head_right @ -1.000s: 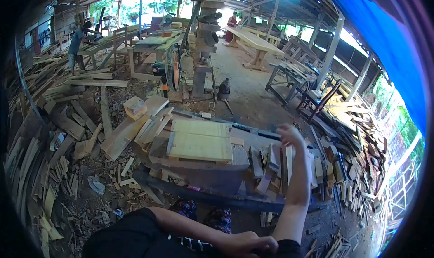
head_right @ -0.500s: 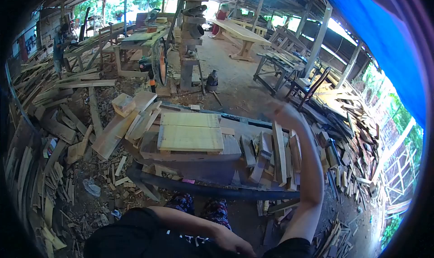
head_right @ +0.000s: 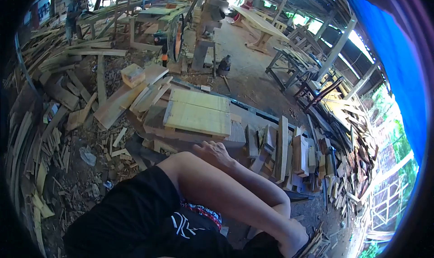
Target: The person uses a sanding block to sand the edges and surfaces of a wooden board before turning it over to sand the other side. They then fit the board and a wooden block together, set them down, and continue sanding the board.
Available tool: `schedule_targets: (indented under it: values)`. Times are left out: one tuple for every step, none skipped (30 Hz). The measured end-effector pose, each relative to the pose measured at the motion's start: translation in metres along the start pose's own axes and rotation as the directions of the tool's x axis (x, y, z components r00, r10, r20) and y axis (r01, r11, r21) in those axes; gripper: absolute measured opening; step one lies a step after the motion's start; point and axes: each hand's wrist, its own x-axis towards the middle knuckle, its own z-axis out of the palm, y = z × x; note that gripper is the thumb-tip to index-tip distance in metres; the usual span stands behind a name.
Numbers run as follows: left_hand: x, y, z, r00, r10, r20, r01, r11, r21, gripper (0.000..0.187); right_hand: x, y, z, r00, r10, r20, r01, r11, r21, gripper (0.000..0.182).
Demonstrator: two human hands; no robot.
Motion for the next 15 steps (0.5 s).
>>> schedule_targets:
  values:
    - [0.003, 0.003, 0.001, 0.995, -0.049, 0.088, 0.047, 0.999, 0.024, 0.049, 0.002, -0.005, 0.001, 1.000, -0.005, 0.004, 0.005, 1.000, 0.005, 0.034]
    - [0.001, 0.008, -0.001, 0.980, -0.099, 0.175, 0.091, 0.994, 0.053, 0.053, 0.003, -0.009, 0.001, 0.999, -0.037, -0.014, 0.037, 0.999, 0.015, 0.035]
    - [-0.001, 0.012, -0.002, 0.980, -0.099, 0.174, 0.092, 0.995, 0.048, 0.053, 0.003, -0.012, 0.001, 0.997, -0.069, -0.031, 0.070, 0.997, 0.022, 0.036]
    - [-0.005, 0.016, -0.003, 0.991, 0.118, 0.069, -0.119, 0.993, 0.019, 0.044, 0.001, -0.015, -0.001, 0.997, -0.073, -0.028, 0.074, 0.997, 0.024, 0.036]
    - [-0.012, 0.017, -0.003, 0.944, 0.326, -0.043, -0.326, 0.945, 0.017, 0.036, -0.002, -0.018, -0.003, 0.997, -0.079, -0.010, 0.079, 0.996, 0.049, 0.036]
    - [-0.015, 0.019, 0.006, 0.946, 0.321, -0.049, -0.321, 0.947, 0.022, 0.036, -0.002, -0.019, -0.006, 0.996, -0.087, 0.008, 0.087, 0.994, 0.070, 0.036]
    - [-0.014, 0.022, 0.023, 0.804, 0.576, -0.147, -0.579, 0.815, 0.025, 0.030, -0.004, -0.018, -0.006, 0.995, -0.096, 0.009, 0.095, 0.993, 0.063, 0.036]
    - [-0.020, 0.023, 0.034, 0.590, 0.772, -0.236, -0.785, 0.617, 0.054, 0.025, -0.008, -0.015, -0.006, 0.997, -0.079, -0.002, 0.078, 0.990, 0.114, 0.033]
    - [-0.045, 0.019, 0.033, 0.640, 0.672, -0.372, -0.740, 0.670, -0.062, 0.030, -0.010, -0.012, -0.006, 0.998, -0.059, -0.016, 0.061, 0.983, 0.171, 0.030]
    - [-0.067, 0.011, 0.029, 0.709, 0.581, -0.399, -0.700, 0.650, -0.297, 0.033, -0.012, -0.005, -0.006, 0.998, -0.064, -0.023, 0.067, 0.982, 0.176, 0.030]
    - [-0.086, -0.002, 0.026, 0.773, 0.490, -0.402, -0.634, 0.581, -0.510, 0.036, -0.016, 0.008, -0.006, 0.977, -0.105, -0.187, 0.154, 0.950, 0.271, 0.026]
    - [-0.104, -0.025, 0.028, 0.795, 0.507, -0.333, -0.606, 0.649, -0.459, 0.031, -0.018, 0.020, -0.008, 0.930, -0.126, -0.346, 0.250, 0.906, 0.342, 0.021]
    - [-0.120, -0.054, 0.034, 0.817, 0.515, -0.260, -0.577, 0.712, -0.402, 0.027, -0.021, 0.021, -0.023, 0.951, -0.019, -0.307, 0.162, 0.880, 0.446, 0.011]
    - [-0.133, -0.081, 0.044, 0.855, 0.506, -0.115, -0.515, 0.805, -0.294, 0.028, -0.026, 0.012, -0.039, 0.949, -0.016, -0.315, 0.162, 0.881, 0.444, 0.011]
    - [-0.146, -0.104, 0.050, 0.885, 0.465, 0.034, -0.454, 0.876, -0.166, 0.030, -0.029, -0.003, -0.057, 0.926, 0.085, -0.369, 0.123, 0.854, 0.506, 0.012]
